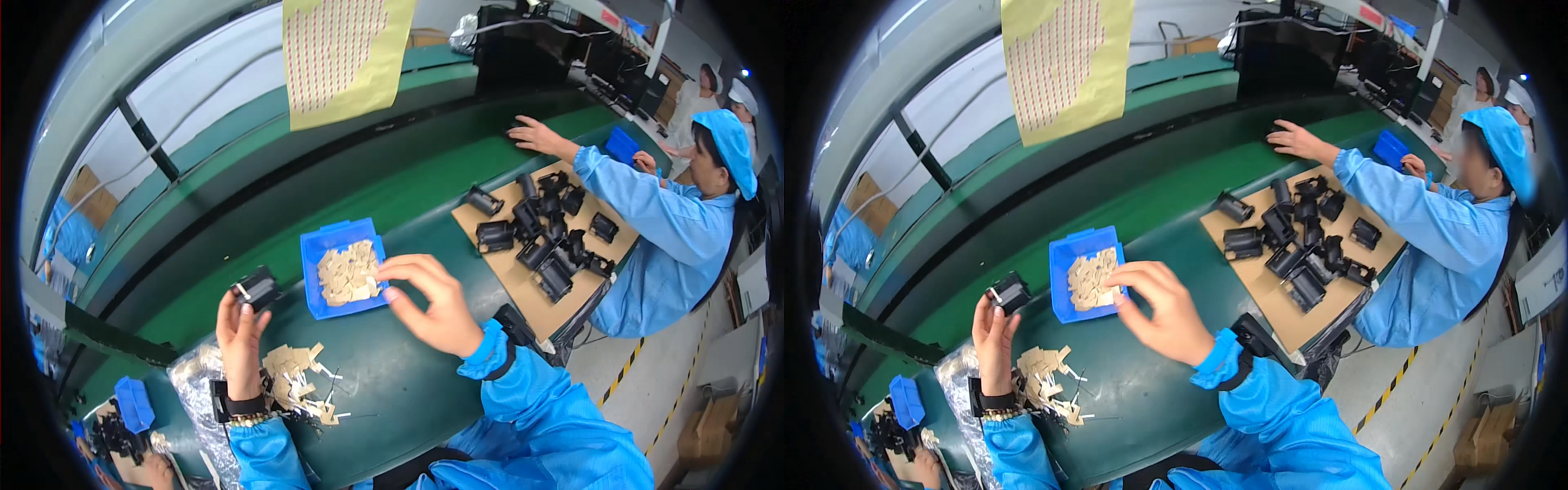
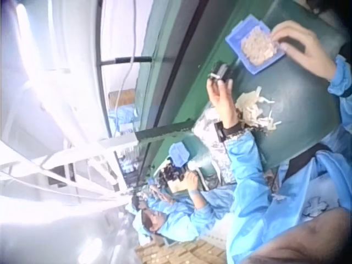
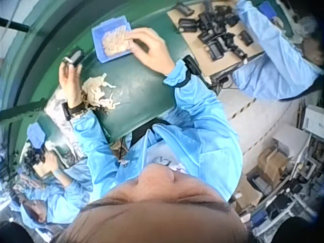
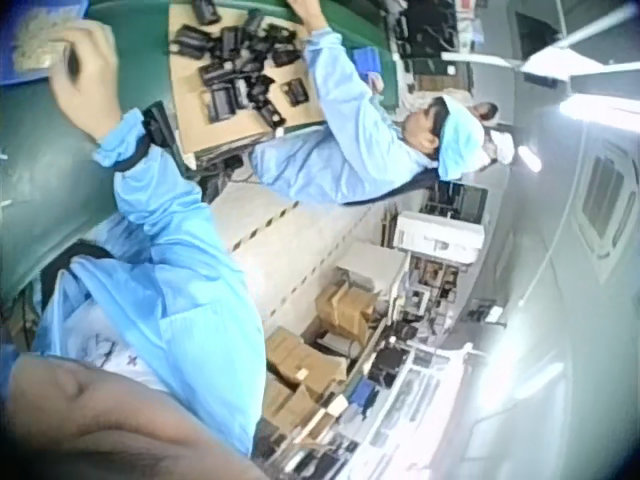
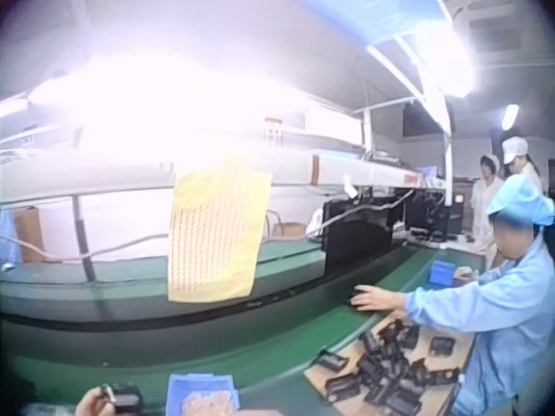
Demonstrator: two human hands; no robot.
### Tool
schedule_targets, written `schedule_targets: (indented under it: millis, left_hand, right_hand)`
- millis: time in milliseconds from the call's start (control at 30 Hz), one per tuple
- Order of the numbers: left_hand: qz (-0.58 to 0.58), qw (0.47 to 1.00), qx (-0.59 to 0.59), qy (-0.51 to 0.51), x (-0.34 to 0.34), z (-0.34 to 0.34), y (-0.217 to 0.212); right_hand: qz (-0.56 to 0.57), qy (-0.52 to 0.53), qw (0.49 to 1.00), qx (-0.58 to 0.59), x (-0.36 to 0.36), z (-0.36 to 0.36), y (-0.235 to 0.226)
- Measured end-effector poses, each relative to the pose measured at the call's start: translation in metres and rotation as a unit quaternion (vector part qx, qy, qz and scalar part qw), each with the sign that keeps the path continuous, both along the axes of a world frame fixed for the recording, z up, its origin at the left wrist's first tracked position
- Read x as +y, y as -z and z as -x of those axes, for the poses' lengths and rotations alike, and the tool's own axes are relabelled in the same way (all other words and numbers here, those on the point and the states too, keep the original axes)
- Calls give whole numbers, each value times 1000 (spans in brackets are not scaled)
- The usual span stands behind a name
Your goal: Assembling black plastic components by inserting wires and small pins into a housing.
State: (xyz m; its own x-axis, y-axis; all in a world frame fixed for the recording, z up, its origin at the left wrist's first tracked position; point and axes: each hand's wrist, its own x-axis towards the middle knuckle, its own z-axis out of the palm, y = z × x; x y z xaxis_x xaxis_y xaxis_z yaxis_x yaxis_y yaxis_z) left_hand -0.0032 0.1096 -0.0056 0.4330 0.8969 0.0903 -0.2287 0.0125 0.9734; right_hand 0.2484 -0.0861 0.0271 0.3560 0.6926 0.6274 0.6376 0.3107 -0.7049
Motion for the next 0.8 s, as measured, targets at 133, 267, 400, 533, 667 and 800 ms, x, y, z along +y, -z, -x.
schedule_targets:
  millis: [133, 267, 400, 533, 667, 800]
  left_hand:
    - [-28, 997, 5, -74, 60, 7, 39]
    - [12, 995, 76, -67, 97, -1, 63]
    - [-57, 980, 166, -92, 117, -9, 71]
    - [-174, 868, 411, -217, 115, -3, 64]
    - [-306, 905, 271, -122, 40, -4, 10]
    - [-415, 827, 356, 129, -15, 21, -21]
  right_hand:
    - [24, 180, 977, -109, -31, -46, -2]
    - [226, 317, 868, -310, -61, -96, 26]
    - [251, 361, 820, -367, -63, -119, 46]
    - [251, 343, 820, -382, -55, -127, 43]
    - [265, 341, 809, -399, -57, -134, 48]
    - [231, 338, 829, -380, -47, -122, 39]
